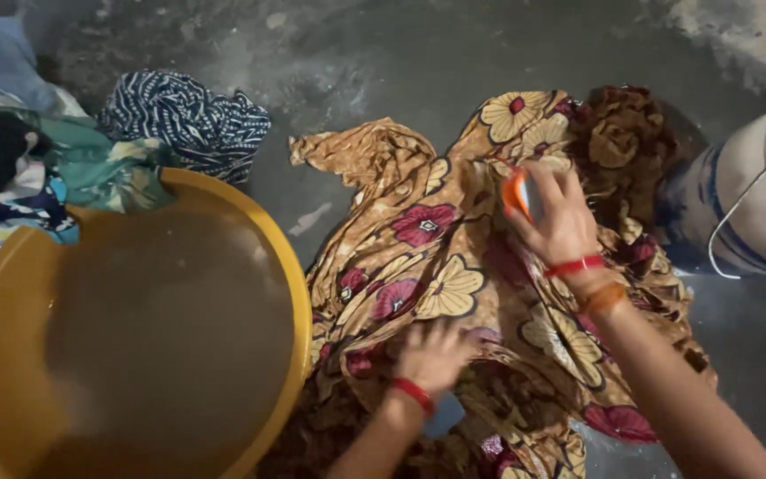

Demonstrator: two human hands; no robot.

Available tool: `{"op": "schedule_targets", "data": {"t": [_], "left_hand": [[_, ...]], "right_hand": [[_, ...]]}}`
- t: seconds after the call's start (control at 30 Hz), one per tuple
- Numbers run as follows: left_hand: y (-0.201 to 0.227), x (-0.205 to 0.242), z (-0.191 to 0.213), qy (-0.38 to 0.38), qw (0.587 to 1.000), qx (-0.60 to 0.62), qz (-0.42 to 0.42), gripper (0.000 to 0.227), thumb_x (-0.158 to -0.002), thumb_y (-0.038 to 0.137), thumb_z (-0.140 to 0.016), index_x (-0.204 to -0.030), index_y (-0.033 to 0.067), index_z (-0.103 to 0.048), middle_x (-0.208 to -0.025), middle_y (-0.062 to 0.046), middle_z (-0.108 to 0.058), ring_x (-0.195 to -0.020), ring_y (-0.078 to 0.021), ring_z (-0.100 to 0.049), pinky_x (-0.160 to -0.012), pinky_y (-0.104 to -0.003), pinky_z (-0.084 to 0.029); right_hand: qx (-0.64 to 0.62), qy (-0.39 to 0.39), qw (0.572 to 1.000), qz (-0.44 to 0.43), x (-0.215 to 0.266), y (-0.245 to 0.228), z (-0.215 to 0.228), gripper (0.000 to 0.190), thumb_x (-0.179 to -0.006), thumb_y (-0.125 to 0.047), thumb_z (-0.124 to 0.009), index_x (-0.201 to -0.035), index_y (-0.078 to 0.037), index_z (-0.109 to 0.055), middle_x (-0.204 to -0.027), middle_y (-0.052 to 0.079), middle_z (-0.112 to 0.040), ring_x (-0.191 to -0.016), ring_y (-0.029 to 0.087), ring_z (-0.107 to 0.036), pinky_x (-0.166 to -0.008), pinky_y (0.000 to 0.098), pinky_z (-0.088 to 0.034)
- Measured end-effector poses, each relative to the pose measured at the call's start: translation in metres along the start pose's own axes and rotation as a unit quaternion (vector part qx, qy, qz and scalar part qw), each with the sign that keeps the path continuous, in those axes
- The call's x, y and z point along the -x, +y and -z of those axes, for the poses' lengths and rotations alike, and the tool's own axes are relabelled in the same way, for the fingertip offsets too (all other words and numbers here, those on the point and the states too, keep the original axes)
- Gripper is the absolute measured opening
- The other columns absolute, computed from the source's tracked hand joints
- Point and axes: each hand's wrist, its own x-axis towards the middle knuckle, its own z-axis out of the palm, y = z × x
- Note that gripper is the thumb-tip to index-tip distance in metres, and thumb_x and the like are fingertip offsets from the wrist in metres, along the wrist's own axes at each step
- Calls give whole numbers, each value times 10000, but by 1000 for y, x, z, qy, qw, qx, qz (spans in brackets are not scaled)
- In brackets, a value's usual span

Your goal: Hand washing a blanket on a floor using a scrub brush and soap.

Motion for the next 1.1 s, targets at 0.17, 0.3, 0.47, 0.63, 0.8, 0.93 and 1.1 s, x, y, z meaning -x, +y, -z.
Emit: {"op": "schedule_targets", "data": {"t": [0.17, 0.3, 0.47, 0.63, 0.8, 0.93, 1.1], "left_hand": [[-40, 11, 21, -312, 944, 25, 102, 300, -921, 214, -531, -1169, 249, -696, -1199, -85, -607, -1214, -298, -516, -976, -544, -410], [-58, 43, 29, -338, 934, -4, 118, 280, -944, 202, -532, -1161, 220, -708, -1194, -57, -617, -1202, -285, -520, -933, -507, -430], [-60, 49, 63, -362, 887, -36, 284, 315, -888, 230, -567, -1162, 255, -720, -1236, -48, -623, -1194, -280, -516, -971, -487, -433], [-28, -15, 63, -312, 893, 71, 317, 448, -940, 238, -567, -1376, 140, -559, -1389, -116, -545, -1294, -305, -484, -1085, -448, -400], [-15, 7, 29, -150, 935, 101, 305, 848, -879, 466, -654, -1547, 44, -346, -1612, -162, -320, -1473, -332, -282, -1177, -477, -238], [-26, 8, 30, -178, 941, 35, 286, 952, -842, 586, -651, -1576, 102, -288, -1661, -87, -241, -1527, -288, -212, -1213, -483, -185], [-23, 8, 45, -208, 932, 42, 293, 1035, -794, 652, -656, -1587, 138, -236, -1669, -59, -199, -1527, -259, -175, -1197, -519, -169]], "right_hand": [[232, -56, 970, -41, 62, 90, 8, 528, -900, -292, -719, -1412, -289, -589, -1177, 152, -609, -1029, 395, -641, -798, 500, -571], [318, -90, 940, -82, 58, 123, 15, 248, -1048, -350, -642, -1296, -332, -638, -1141, 146, -630, -953, 386, -662, -654, 506, -566], [238, 42, 969, -48, 55, 35, -12, 221, -966, -287, -662, -1164, -192, -637, -982, 191, -596, -794, 397, -624, -545, 511, -524], [31, -64, 997, 36, 105, -95, -33, 344, -838, -201, -677, -1179, -231, -645, -943, 146, -598, -815, 342, -618, -605, 471, -531], [78, -155, 976, 130, 91, -59, -43, 423, -888, -162, -673, -1298, -268, -659, -1019, 123, -618, -848, 311, -635, -566, 419, -570], [202, -52, 975, 71, 47, 35, -20, 399, -859, -179, -701, -1246, -266, -659, -1147, 123, -599, -931, 313, -627, -694, 455, -578], [323, 8, 946, 33, 45, 31, -12, 436, -740, -272, -642, -1171, -214, -661, -1129, 98, -593, -965, 332, -630, -560, 422, -549]]}}
